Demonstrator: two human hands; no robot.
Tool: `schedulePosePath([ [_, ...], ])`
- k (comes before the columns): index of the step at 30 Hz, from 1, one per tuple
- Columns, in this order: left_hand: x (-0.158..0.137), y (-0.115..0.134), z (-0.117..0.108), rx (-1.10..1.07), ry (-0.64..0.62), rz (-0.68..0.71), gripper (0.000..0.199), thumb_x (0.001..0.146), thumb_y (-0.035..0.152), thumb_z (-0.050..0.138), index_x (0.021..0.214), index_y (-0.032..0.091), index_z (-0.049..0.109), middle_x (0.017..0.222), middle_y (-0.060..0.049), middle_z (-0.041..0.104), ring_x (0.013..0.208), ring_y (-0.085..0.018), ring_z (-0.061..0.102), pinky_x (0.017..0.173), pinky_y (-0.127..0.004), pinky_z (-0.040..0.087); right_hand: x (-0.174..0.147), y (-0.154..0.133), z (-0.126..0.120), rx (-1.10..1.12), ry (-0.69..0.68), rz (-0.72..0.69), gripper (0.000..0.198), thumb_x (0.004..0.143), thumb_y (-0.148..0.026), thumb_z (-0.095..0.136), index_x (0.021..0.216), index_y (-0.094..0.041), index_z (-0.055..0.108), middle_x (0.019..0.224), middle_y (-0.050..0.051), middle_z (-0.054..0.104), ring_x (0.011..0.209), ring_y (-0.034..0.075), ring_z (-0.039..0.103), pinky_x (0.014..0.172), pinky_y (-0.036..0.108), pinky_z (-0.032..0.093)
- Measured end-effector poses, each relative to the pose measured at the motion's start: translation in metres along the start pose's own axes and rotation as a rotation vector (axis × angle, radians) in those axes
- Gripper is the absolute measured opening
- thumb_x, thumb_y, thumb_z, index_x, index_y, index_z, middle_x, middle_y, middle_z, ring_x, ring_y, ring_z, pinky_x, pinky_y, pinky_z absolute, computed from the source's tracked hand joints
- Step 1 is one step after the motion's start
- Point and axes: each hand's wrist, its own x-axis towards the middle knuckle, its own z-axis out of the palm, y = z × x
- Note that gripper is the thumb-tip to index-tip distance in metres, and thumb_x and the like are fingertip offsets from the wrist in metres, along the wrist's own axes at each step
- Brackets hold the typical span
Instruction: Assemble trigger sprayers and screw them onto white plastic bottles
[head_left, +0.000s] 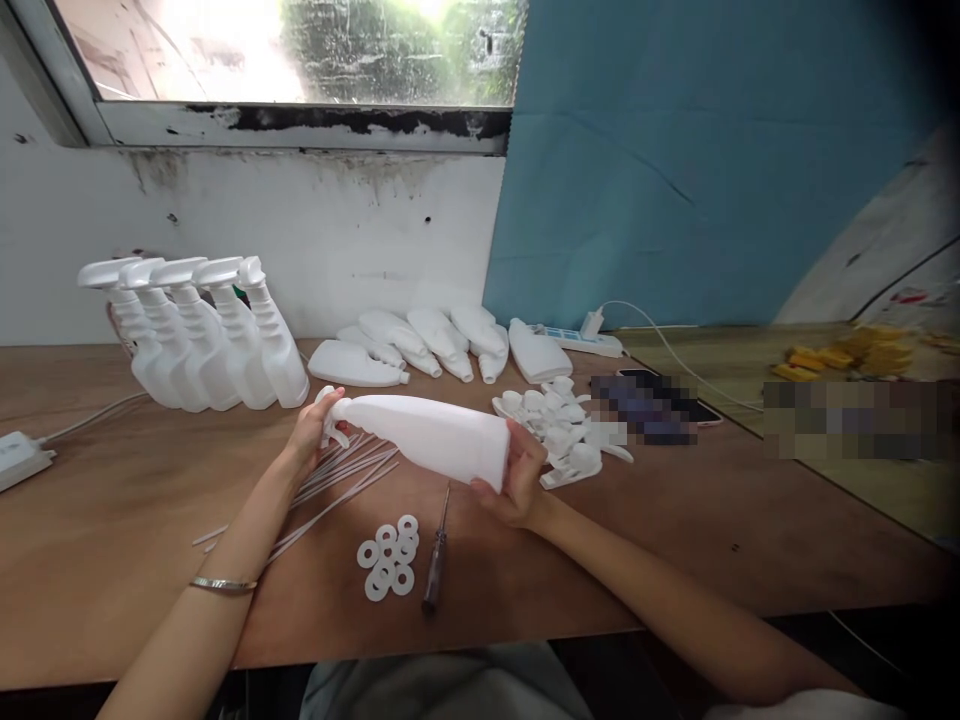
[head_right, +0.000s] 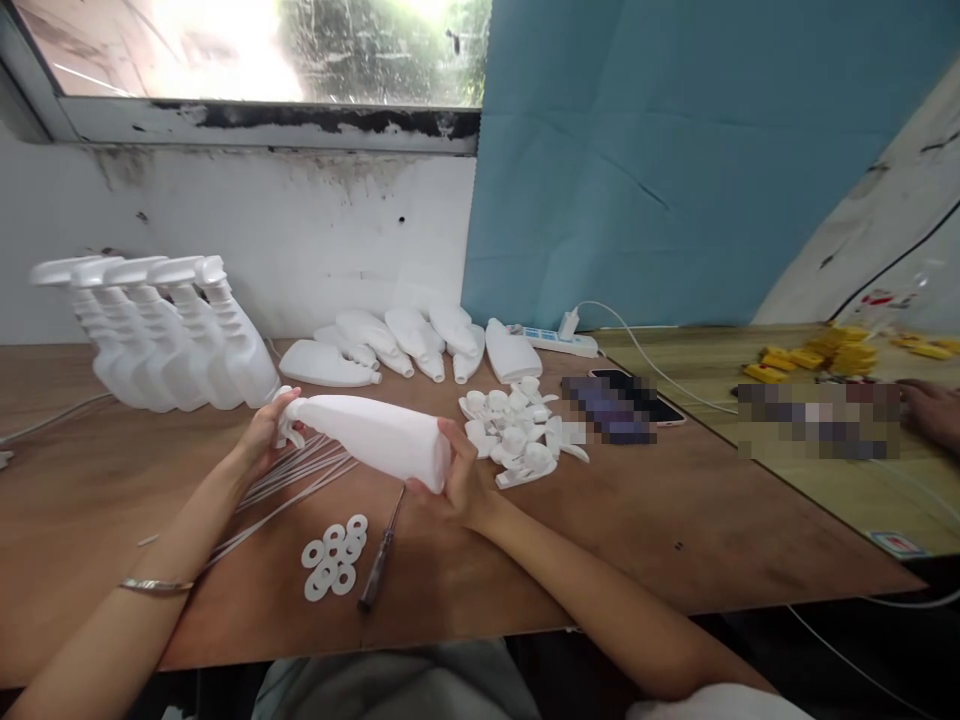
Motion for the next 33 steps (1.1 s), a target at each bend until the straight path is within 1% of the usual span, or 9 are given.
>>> schedulePosePath([
  [2,-0.001,0.001,0.000,-0.010,-0.036,0.015,0.029,0.062,0.034,0.067,0.074,0.013,0.052,0.052,0.003,0.054,0.037,-0.008,0.049,0.030,-0.017,0.039,0.001,0.002,-0.002,0.011,-0.013,0.030,0.076,0.077,-0.036,0.055,0.134,-0.025,0.006,0.126,0.013,0.035,0.111,0.027,0.047,0.085,0.045,0.047],
  [5,-0.002,0.003,-0.001,-0.025,-0.094,0.042,0.028,0.062,0.033,0.065,0.077,0.013,0.053,0.061,0.002,0.057,0.045,-0.009,0.055,0.035,-0.017,0.043,0.009,-0.001,-0.006,0.033,0.026,0.153,0.070,0.081,-0.035,0.051,0.136,-0.025,0.010,0.134,0.012,0.028,0.120,0.027,0.039,0.093,0.046,0.042],
  [9,-0.006,0.005,-0.001,-0.014,-0.185,0.068,0.026,0.062,0.028,0.065,0.078,0.013,0.053,0.067,0.001,0.058,0.056,-0.011,0.058,0.042,-0.018,0.045,0.027,-0.012,-0.011,0.065,0.102,0.311,0.059,0.085,-0.043,0.042,0.136,-0.024,0.019,0.138,0.009,0.029,0.124,0.025,0.034,0.102,0.045,0.032],
  [12,-0.009,0.006,0.002,0.022,-0.231,0.064,0.027,0.063,0.030,0.064,0.080,0.013,0.052,0.067,-0.001,0.059,0.056,-0.012,0.059,0.046,-0.019,0.047,0.037,-0.018,-0.014,0.093,0.150,0.404,0.055,0.087,-0.044,0.039,0.136,-0.025,0.022,0.141,0.008,0.026,0.125,0.024,0.033,0.102,0.044,0.031],
  [18,-0.013,0.006,0.010,0.226,-0.104,0.064,0.033,0.065,0.043,0.060,0.074,0.012,0.051,0.043,0.001,0.051,0.038,-0.012,0.049,0.036,-0.020,0.039,0.040,-0.017,-0.013,0.124,0.201,0.521,0.052,0.087,-0.046,0.039,0.133,-0.024,0.028,0.138,0.008,0.031,0.124,0.023,0.033,0.101,0.041,0.032],
  [21,-0.014,0.008,0.009,0.211,-0.101,0.107,0.031,0.064,0.039,0.064,0.074,0.012,0.052,0.048,0.001,0.052,0.042,-0.010,0.050,0.039,-0.019,0.041,0.040,-0.017,-0.012,0.115,0.202,0.540,0.052,0.086,-0.048,0.039,0.131,-0.023,0.030,0.138,0.008,0.031,0.125,0.023,0.032,0.100,0.040,0.033],
  [27,-0.018,0.012,0.006,0.118,-0.226,0.141,0.033,0.061,0.031,0.067,0.086,0.014,0.052,0.071,-0.001,0.059,0.059,-0.014,0.061,0.047,-0.019,0.045,0.040,-0.014,-0.013,0.121,0.230,0.594,0.052,0.086,-0.049,0.039,0.130,-0.022,0.031,0.135,0.009,0.034,0.123,0.023,0.034,0.097,0.038,0.036],
  [30,-0.017,0.009,0.009,0.124,-0.208,0.102,0.035,0.064,0.038,0.064,0.086,0.014,0.051,0.069,-0.002,0.059,0.056,-0.014,0.059,0.046,-0.021,0.046,0.040,-0.012,-0.014,0.122,0.240,0.603,0.051,0.086,-0.048,0.040,0.129,-0.023,0.032,0.133,0.009,0.036,0.121,0.023,0.036,0.096,0.039,0.038],
  [33,-0.015,0.005,0.012,0.190,-0.113,0.091,0.037,0.065,0.046,0.061,0.080,0.013,0.050,0.055,0.000,0.054,0.044,-0.012,0.054,0.039,-0.020,0.042,0.039,-0.012,-0.013,0.136,0.237,0.587,0.051,0.085,-0.047,0.041,0.129,-0.023,0.032,0.134,0.008,0.036,0.123,0.023,0.034,0.096,0.039,0.038],
])
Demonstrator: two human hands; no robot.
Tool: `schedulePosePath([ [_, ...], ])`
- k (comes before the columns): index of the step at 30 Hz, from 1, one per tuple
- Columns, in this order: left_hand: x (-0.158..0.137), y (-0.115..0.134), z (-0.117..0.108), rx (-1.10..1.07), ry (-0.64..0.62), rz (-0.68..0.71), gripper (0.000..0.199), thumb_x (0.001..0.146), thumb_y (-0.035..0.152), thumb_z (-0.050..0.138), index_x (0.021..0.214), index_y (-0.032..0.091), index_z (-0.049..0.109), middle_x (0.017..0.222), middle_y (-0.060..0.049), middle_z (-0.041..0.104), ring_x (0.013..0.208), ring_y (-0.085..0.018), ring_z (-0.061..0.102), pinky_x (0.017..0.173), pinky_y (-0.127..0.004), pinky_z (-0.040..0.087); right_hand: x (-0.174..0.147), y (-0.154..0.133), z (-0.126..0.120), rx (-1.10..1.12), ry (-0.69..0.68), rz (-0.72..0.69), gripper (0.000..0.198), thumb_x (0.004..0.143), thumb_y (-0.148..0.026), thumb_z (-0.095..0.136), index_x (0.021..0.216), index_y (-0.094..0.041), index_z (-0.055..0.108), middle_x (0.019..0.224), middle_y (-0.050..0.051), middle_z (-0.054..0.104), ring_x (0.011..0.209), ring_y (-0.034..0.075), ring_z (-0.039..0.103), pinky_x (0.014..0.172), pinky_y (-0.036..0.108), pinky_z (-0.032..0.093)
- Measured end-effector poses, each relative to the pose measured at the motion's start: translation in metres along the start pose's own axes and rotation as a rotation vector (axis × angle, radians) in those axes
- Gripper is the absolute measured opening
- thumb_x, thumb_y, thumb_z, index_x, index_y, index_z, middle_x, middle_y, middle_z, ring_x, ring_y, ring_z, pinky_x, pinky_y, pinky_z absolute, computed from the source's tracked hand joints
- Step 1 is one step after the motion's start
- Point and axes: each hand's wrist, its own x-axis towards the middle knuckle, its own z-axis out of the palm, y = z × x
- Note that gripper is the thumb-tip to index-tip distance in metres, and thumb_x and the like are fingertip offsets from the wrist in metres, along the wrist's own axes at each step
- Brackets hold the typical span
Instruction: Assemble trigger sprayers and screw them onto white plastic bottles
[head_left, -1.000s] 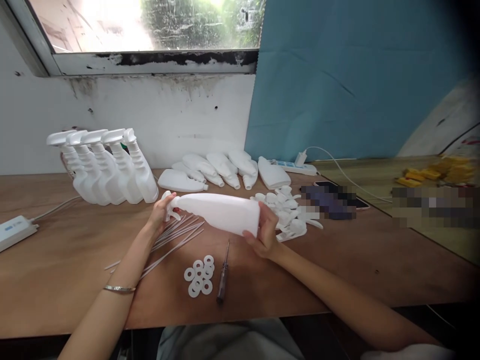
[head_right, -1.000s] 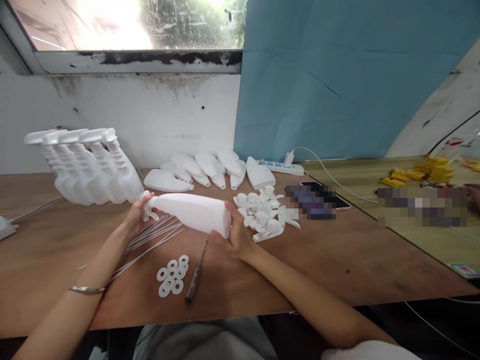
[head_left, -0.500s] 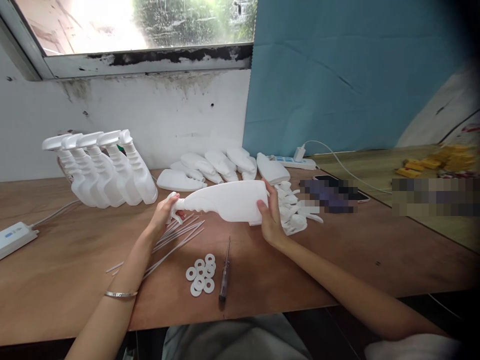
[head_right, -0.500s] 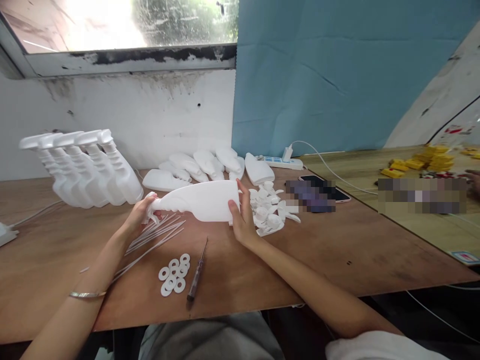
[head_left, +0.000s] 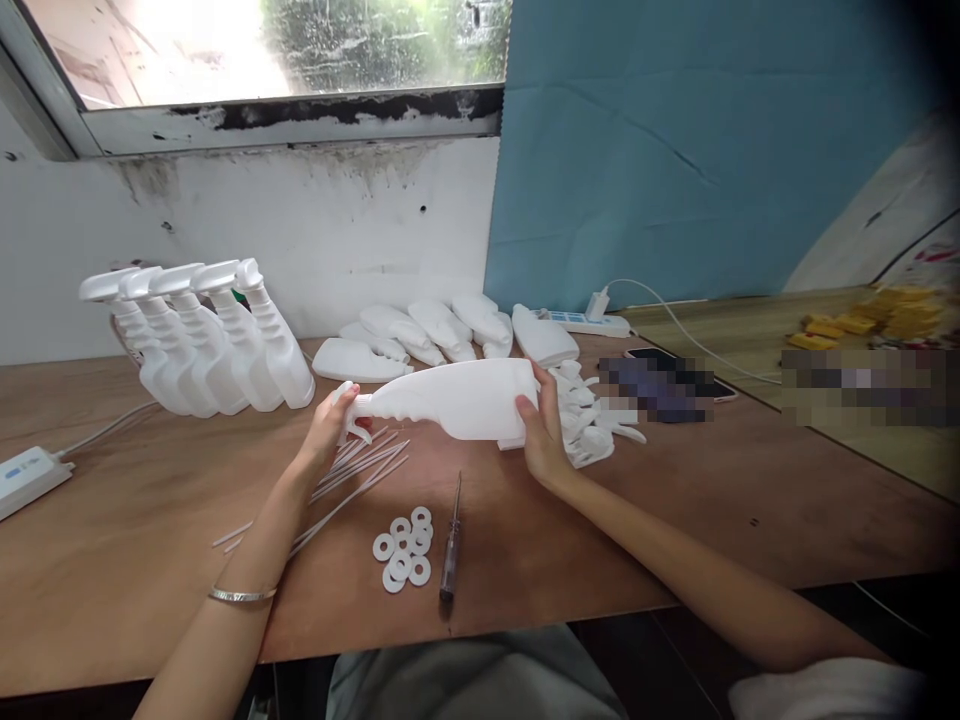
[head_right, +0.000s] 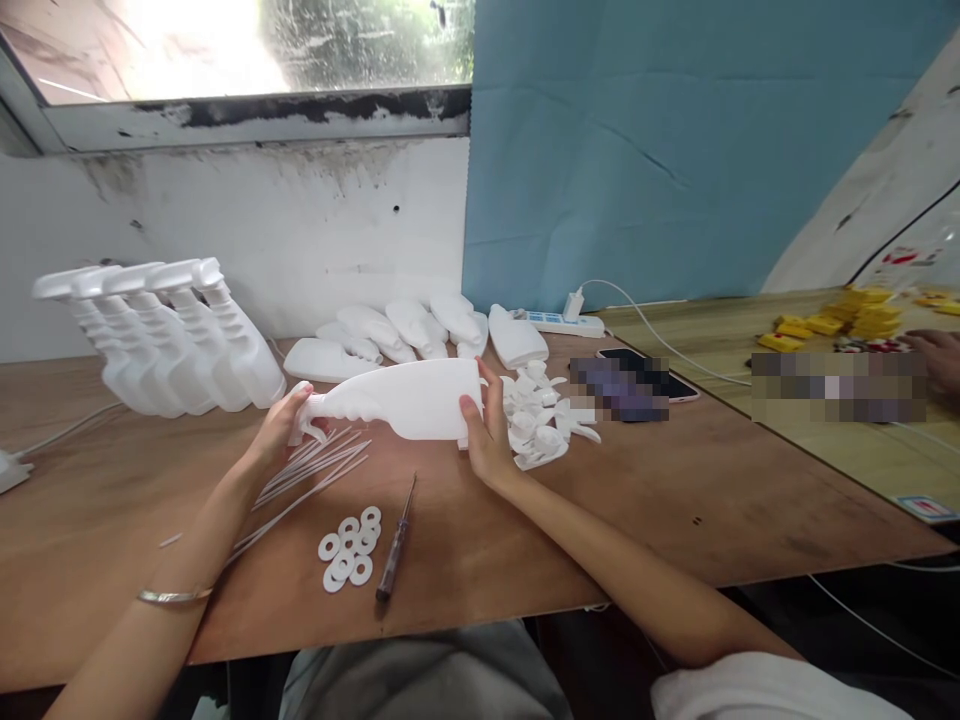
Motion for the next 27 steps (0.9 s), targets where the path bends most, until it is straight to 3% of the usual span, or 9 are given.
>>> schedulePosePath([
  [4,0.0000,0.0004,0.0006,0.001,0.027,0.010,0.033,0.062,0.041,0.064,0.076,0.013,0.051,0.051,0.003,0.050,0.040,-0.010,0.050,0.037,-0.019,0.040,-0.0009,-0.0017,0.0014,0.008,-0.005,-0.015,0.051,0.085,-0.047,0.041,0.129,-0.024,0.032,0.135,0.008,0.034,0.126,0.024,0.031,0.097,0.039,0.037],
  [8,-0.0038,0.0044,-0.0016,-0.078,-0.063,0.066,0.031,0.061,0.032,0.065,0.082,0.014,0.052,0.065,0.001,0.057,0.050,-0.012,0.056,0.044,-0.021,0.045,-0.0001,-0.0032,0.0004,-0.001,0.004,-0.010,0.051,0.085,-0.047,0.040,0.129,-0.023,0.032,0.136,0.008,0.033,0.127,0.024,0.029,0.098,0.039,0.035],
  [11,-0.0040,0.0047,-0.0019,-0.081,-0.111,0.089,0.029,0.063,0.033,0.063,0.081,0.014,0.052,0.060,0.001,0.055,0.048,-0.011,0.054,0.044,-0.021,0.044,0.0005,-0.0038,-0.0005,-0.001,0.012,-0.002,0.050,0.085,-0.048,0.040,0.128,-0.023,0.034,0.135,0.008,0.034,0.126,0.024,0.030,0.098,0.040,0.036],
  [16,-0.0006,0.0011,0.0001,0.006,0.001,0.044,0.034,0.065,0.044,0.061,0.073,0.012,0.052,0.044,0.005,0.044,0.037,-0.009,0.045,0.036,-0.020,0.039,-0.0011,-0.0049,-0.0002,-0.007,-0.001,-0.034,0.051,0.085,-0.048,0.041,0.128,-0.023,0.033,0.135,0.008,0.034,0.126,0.025,0.030,0.099,0.040,0.035],
  [23,-0.0048,0.0035,-0.0023,-0.085,-0.083,0.104,0.038,0.059,0.031,0.070,0.088,0.014,0.052,0.067,0.001,0.055,0.052,-0.011,0.056,0.045,-0.020,0.045,0.0010,-0.0033,-0.0015,0.014,0.021,-0.006,0.050,0.085,-0.047,0.041,0.128,-0.024,0.032,0.135,0.008,0.034,0.124,0.024,0.033,0.097,0.040,0.037],
  [27,-0.0037,0.0023,-0.0018,-0.102,-0.055,0.097,0.038,0.062,0.041,0.065,0.085,0.014,0.053,0.065,0.001,0.054,0.049,-0.010,0.052,0.042,-0.020,0.044,0.0009,-0.0028,-0.0009,-0.005,0.016,-0.008,0.050,0.085,-0.048,0.040,0.128,-0.024,0.032,0.134,0.008,0.035,0.124,0.024,0.032,0.097,0.038,0.037],
])
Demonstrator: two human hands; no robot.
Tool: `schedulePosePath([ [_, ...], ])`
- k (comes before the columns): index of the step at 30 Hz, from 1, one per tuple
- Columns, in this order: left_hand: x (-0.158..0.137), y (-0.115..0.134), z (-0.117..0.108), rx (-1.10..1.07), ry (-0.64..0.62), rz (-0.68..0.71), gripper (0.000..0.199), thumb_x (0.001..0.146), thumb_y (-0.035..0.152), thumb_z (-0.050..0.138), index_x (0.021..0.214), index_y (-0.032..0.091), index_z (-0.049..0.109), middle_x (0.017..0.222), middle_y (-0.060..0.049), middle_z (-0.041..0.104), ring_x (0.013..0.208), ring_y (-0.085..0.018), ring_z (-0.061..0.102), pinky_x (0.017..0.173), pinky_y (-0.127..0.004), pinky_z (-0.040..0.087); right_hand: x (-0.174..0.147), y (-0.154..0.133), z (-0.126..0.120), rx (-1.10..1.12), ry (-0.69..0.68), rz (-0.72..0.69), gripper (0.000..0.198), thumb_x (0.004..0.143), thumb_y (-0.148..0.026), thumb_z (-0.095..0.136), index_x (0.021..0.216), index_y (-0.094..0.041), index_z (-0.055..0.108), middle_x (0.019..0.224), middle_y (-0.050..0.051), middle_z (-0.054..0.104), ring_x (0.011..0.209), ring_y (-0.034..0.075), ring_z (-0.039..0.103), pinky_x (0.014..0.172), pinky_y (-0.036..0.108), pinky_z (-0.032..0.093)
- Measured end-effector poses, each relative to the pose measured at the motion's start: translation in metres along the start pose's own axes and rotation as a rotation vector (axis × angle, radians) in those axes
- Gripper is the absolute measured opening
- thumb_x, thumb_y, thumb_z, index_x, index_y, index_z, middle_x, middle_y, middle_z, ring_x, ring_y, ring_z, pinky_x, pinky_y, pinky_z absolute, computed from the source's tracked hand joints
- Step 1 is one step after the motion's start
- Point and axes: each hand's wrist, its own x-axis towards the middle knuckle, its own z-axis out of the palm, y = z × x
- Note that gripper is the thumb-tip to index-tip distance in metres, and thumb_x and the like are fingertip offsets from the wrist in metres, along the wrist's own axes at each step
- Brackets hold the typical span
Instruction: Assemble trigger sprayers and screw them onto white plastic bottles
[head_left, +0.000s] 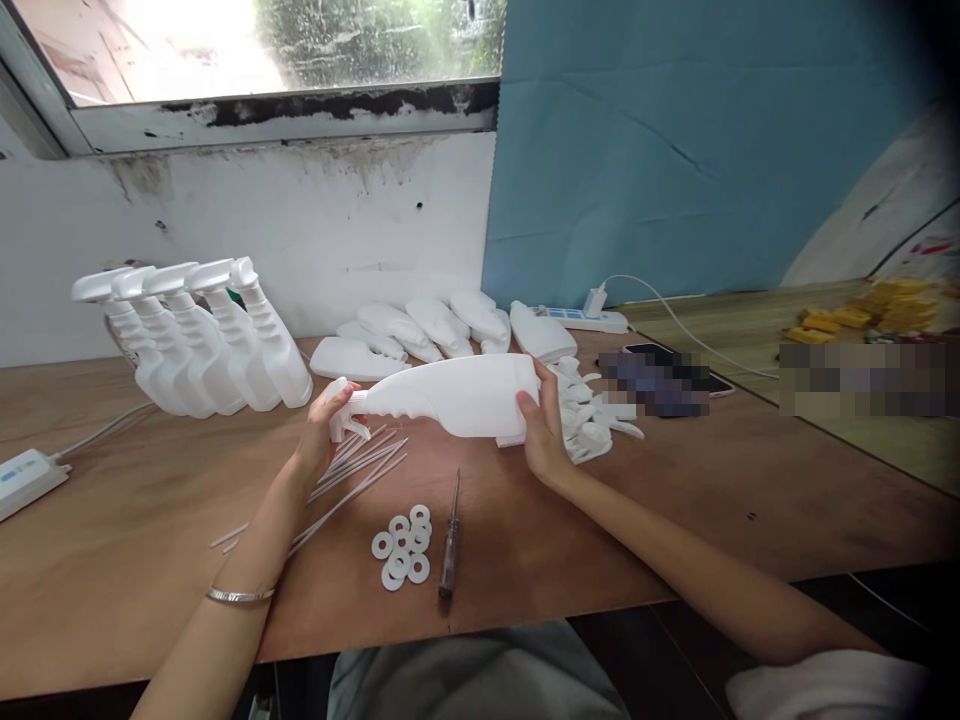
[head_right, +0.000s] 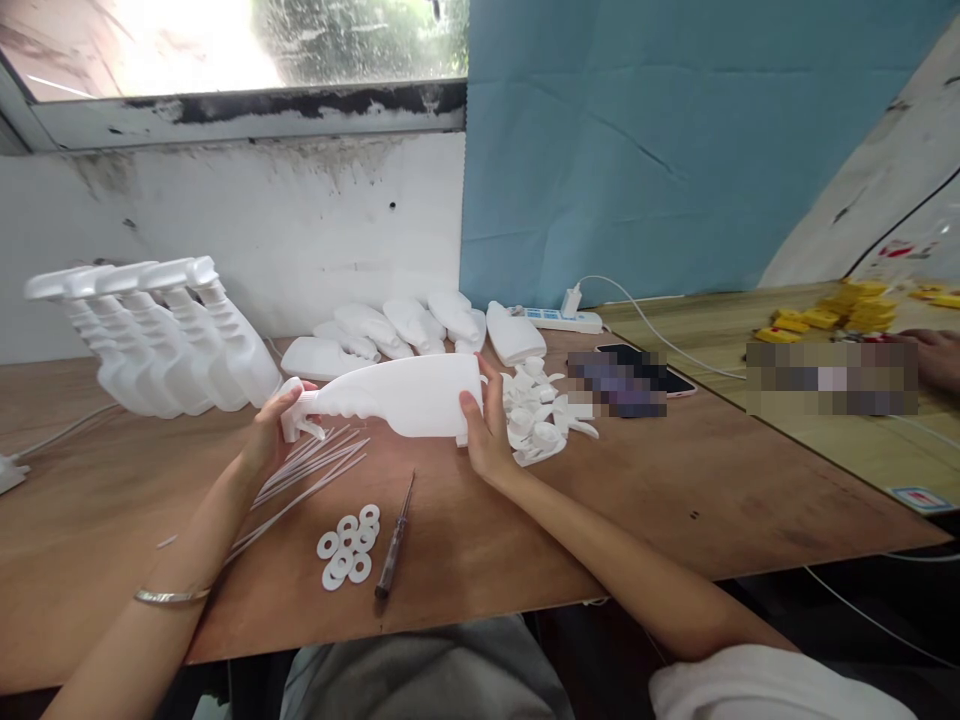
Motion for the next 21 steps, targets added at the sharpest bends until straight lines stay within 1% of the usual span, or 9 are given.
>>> schedulePosePath([
  [2,0.0011,-0.0017,0.0012,0.000,0.027,-0.005,0.038,0.062,0.043,0.065,0.083,0.013,0.053,0.064,0.001,0.054,0.048,-0.010,0.051,0.040,-0.020,0.043,-0.0008,-0.0003,0.0006,-0.013,-0.008,-0.019,0.051,0.085,-0.048,0.040,0.129,-0.023,0.031,0.135,0.008,0.033,0.126,0.024,0.030,0.098,0.038,0.037],
  [5,0.0023,-0.0032,0.0018,-0.003,0.042,-0.009,0.036,0.058,0.037,0.069,0.080,0.013,0.053,0.062,0.003,0.052,0.045,-0.008,0.049,0.037,-0.018,0.041,-0.0017,-0.0010,0.0009,-0.017,-0.017,-0.035,0.052,0.085,-0.048,0.040,0.130,-0.023,0.030,0.136,0.009,0.032,0.127,0.024,0.029,0.099,0.040,0.035],
  [9,0.0028,-0.0024,-0.0012,-0.057,0.026,0.034,0.035,0.056,0.029,0.071,0.082,0.014,0.053,0.065,0.003,0.054,0.048,-0.007,0.050,0.042,-0.017,0.043,-0.0016,-0.0026,0.0007,-0.006,-0.012,-0.038,0.053,0.085,-0.049,0.040,0.129,-0.022,0.030,0.136,0.009,0.032,0.127,0.025,0.029,0.099,0.040,0.035],
  [12,0.0024,-0.0014,-0.0014,-0.040,0.033,0.041,0.034,0.058,0.033,0.068,0.083,0.014,0.054,0.067,0.002,0.056,0.051,-0.009,0.053,0.044,-0.018,0.044,-0.0014,-0.0032,0.0004,-0.014,-0.010,-0.026,0.053,0.085,-0.050,0.039,0.129,-0.022,0.030,0.137,0.009,0.031,0.127,0.024,0.028,0.099,0.040,0.034],
  [15,0.0020,-0.0019,0.0019,0.015,0.061,-0.015,0.035,0.061,0.040,0.065,0.080,0.013,0.055,0.059,0.001,0.056,0.046,-0.012,0.054,0.038,-0.020,0.042,-0.0015,-0.0024,0.0003,-0.019,-0.020,-0.027,0.053,0.085,-0.050,0.039,0.130,-0.023,0.030,0.136,0.008,0.032,0.127,0.024,0.029,0.100,0.040,0.034],
  [18,0.0017,-0.0031,0.0053,0.084,0.111,-0.068,0.035,0.062,0.044,0.064,0.076,0.012,0.055,0.047,0.001,0.052,0.037,-0.011,0.049,0.034,-0.019,0.038,-0.0018,-0.0016,0.0002,-0.022,-0.023,-0.040,0.053,0.085,-0.050,0.039,0.130,-0.023,0.030,0.136,0.008,0.033,0.126,0.024,0.030,0.100,0.040,0.034],
  [21,0.0010,-0.0017,0.0061,0.100,0.097,-0.064,0.034,0.062,0.042,0.065,0.076,0.012,0.055,0.045,0.002,0.051,0.036,-0.011,0.048,0.034,-0.019,0.038,-0.0018,-0.0018,0.0000,-0.027,-0.011,-0.055,0.053,0.085,-0.050,0.040,0.129,-0.023,0.031,0.135,0.008,0.034,0.126,0.025,0.030,0.100,0.041,0.033],
])
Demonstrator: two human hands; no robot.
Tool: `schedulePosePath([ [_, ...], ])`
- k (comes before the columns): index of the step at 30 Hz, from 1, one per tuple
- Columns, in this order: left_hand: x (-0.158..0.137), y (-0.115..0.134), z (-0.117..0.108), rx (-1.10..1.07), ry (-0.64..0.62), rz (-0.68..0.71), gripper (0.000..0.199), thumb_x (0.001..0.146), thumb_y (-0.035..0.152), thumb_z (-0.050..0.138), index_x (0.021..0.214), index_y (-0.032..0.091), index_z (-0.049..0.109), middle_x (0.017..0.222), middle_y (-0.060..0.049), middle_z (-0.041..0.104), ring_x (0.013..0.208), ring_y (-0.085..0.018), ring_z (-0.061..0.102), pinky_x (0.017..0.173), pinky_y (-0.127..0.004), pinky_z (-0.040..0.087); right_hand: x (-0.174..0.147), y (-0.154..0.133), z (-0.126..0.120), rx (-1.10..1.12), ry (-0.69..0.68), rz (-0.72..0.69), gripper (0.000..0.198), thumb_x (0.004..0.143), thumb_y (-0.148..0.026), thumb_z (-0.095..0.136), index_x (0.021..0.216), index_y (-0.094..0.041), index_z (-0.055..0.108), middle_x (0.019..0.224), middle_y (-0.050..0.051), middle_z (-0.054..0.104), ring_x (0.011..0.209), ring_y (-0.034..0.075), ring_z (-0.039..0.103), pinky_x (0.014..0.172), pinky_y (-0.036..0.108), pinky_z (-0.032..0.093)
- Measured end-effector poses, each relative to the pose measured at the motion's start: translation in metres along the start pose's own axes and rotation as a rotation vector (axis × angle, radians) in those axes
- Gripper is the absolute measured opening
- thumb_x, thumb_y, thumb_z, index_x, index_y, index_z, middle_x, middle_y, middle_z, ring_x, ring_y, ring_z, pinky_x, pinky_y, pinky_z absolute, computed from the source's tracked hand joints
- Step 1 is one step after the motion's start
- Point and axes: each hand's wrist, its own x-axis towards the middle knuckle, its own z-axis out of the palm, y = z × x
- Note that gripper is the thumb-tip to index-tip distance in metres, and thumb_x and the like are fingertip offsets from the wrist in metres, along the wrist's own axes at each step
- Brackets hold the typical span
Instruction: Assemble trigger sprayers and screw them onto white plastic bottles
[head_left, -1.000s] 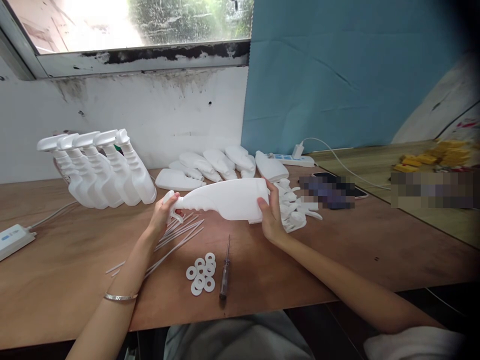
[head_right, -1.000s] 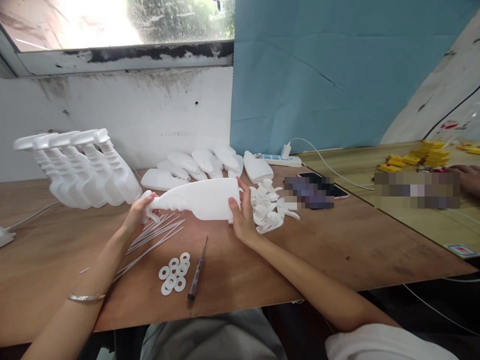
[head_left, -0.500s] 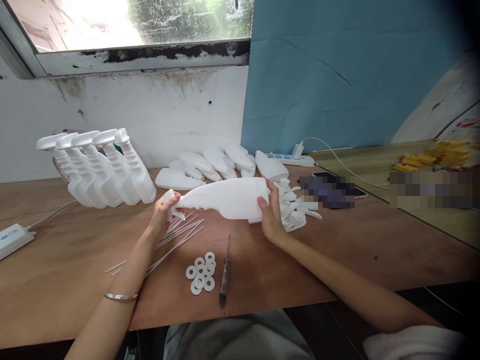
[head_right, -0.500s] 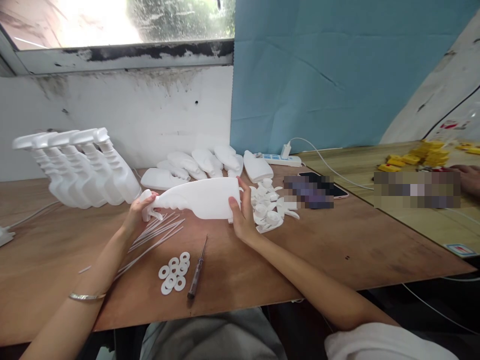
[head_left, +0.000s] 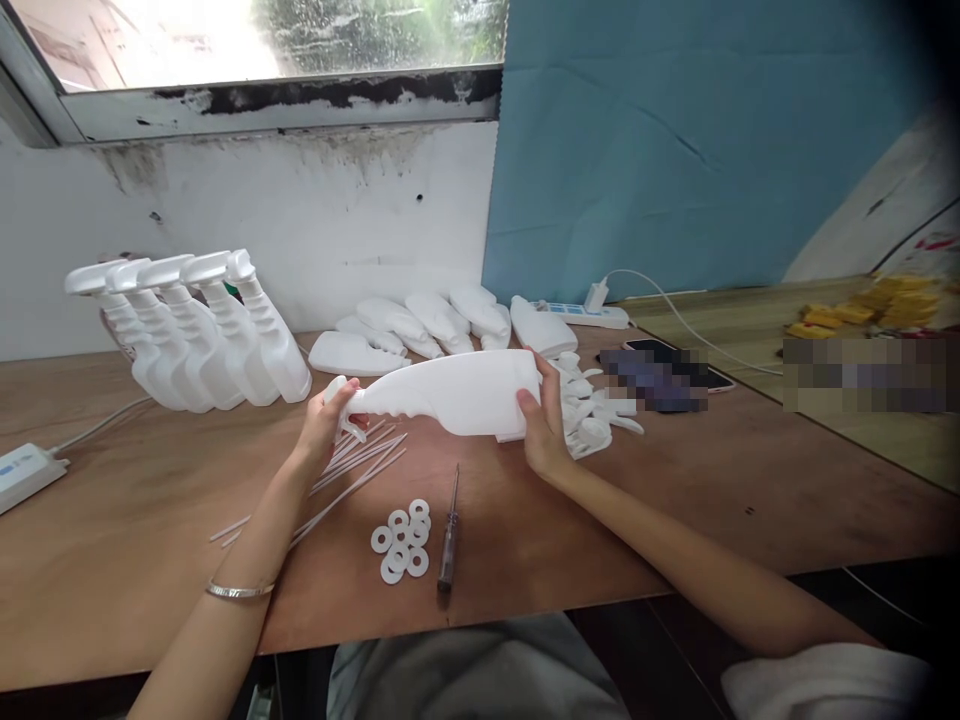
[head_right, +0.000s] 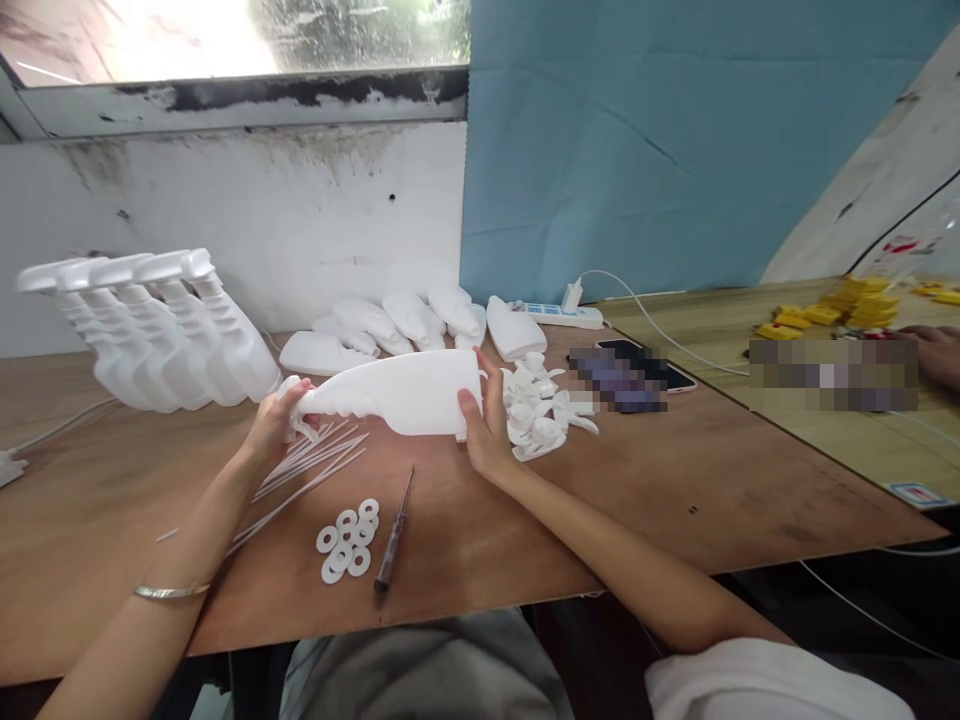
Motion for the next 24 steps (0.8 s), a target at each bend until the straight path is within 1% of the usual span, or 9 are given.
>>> schedulePosePath([
  [4,-0.0019,0.0042,-0.0024,-0.037,-0.049,0.038,0.034,0.060,0.038,0.069,0.077,0.011,0.056,0.054,0.001,0.055,0.041,-0.009,0.050,0.038,-0.018,0.042,0.0012,0.0001,-0.0008,0.005,0.018,-0.027,0.052,0.085,-0.049,0.040,0.129,-0.023,0.032,0.135,0.008,0.034,0.127,0.025,0.029,0.101,0.041,0.032],
  [6,-0.0028,0.0054,-0.0037,-0.064,-0.085,0.038,0.036,0.058,0.033,0.071,0.083,0.012,0.056,0.061,0.001,0.057,0.045,-0.009,0.053,0.039,-0.018,0.043,0.0019,0.0007,-0.0013,0.001,0.024,-0.029,0.051,0.085,-0.049,0.040,0.128,-0.024,0.032,0.135,0.008,0.034,0.126,0.025,0.030,0.101,0.042,0.032],
  [8,-0.0034,0.0053,-0.0043,-0.082,-0.104,0.024,0.040,0.057,0.029,0.073,0.089,0.014,0.055,0.066,0.001,0.058,0.049,-0.011,0.057,0.040,-0.018,0.044,0.0024,0.0013,-0.0015,-0.001,0.025,-0.018,0.051,0.085,-0.049,0.040,0.128,-0.024,0.032,0.135,0.007,0.035,0.126,0.025,0.031,0.100,0.042,0.033],
  [10,-0.0031,0.0043,-0.0040,-0.090,-0.107,0.014,0.042,0.057,0.029,0.073,0.092,0.015,0.054,0.068,0.000,0.059,0.052,-0.013,0.060,0.039,-0.018,0.044,0.0024,0.0014,-0.0014,0.007,0.023,-0.007,0.051,0.084,-0.049,0.040,0.128,-0.024,0.032,0.136,0.008,0.034,0.126,0.025,0.031,0.100,0.043,0.033],
  [12,-0.0020,0.0027,-0.0031,-0.081,-0.107,0.007,0.038,0.061,0.035,0.069,0.089,0.014,0.053,0.066,-0.001,0.059,0.051,-0.014,0.060,0.039,-0.020,0.045,0.0020,0.0011,-0.0010,0.018,0.020,-0.004,0.052,0.084,-0.049,0.041,0.128,-0.024,0.032,0.136,0.008,0.033,0.126,0.025,0.030,0.100,0.043,0.033],
  [16,0.0018,-0.0011,-0.0021,-0.009,-0.093,-0.054,0.038,0.067,0.047,0.060,0.081,0.012,0.053,0.052,-0.002,0.057,0.039,-0.014,0.054,0.034,-0.021,0.041,0.0005,-0.0001,-0.0003,0.029,-0.002,-0.013,0.052,0.084,-0.047,0.042,0.129,-0.023,0.031,0.136,0.009,0.033,0.125,0.026,0.032,0.100,0.044,0.033],
  [18,0.0028,-0.0022,-0.0027,0.007,-0.102,-0.055,0.036,0.067,0.045,0.060,0.079,0.012,0.052,0.049,-0.002,0.056,0.037,-0.014,0.052,0.033,-0.020,0.039,0.0001,-0.0004,-0.0003,0.027,-0.005,-0.019,0.053,0.084,-0.047,0.042,0.129,-0.022,0.031,0.136,0.010,0.033,0.125,0.026,0.032,0.100,0.044,0.033],
  [21,0.0015,-0.0015,-0.0046,-0.007,-0.125,-0.003,0.032,0.066,0.039,0.062,0.080,0.011,0.053,0.050,-0.001,0.056,0.037,-0.012,0.051,0.033,-0.019,0.038,0.0004,-0.0005,-0.0008,0.021,0.001,-0.031,0.053,0.085,-0.048,0.041,0.129,-0.022,0.031,0.135,0.010,0.033,0.124,0.027,0.032,0.099,0.045,0.033],
  [24,-0.0018,0.0020,-0.0063,-0.065,-0.143,0.039,0.031,0.063,0.032,0.065,0.085,0.012,0.053,0.057,0.001,0.058,0.042,-0.011,0.055,0.039,-0.019,0.044,0.0014,-0.0001,-0.0017,0.025,0.008,-0.037,0.052,0.085,-0.048,0.041,0.129,-0.023,0.031,0.135,0.009,0.033,0.123,0.027,0.034,0.098,0.045,0.033],
])
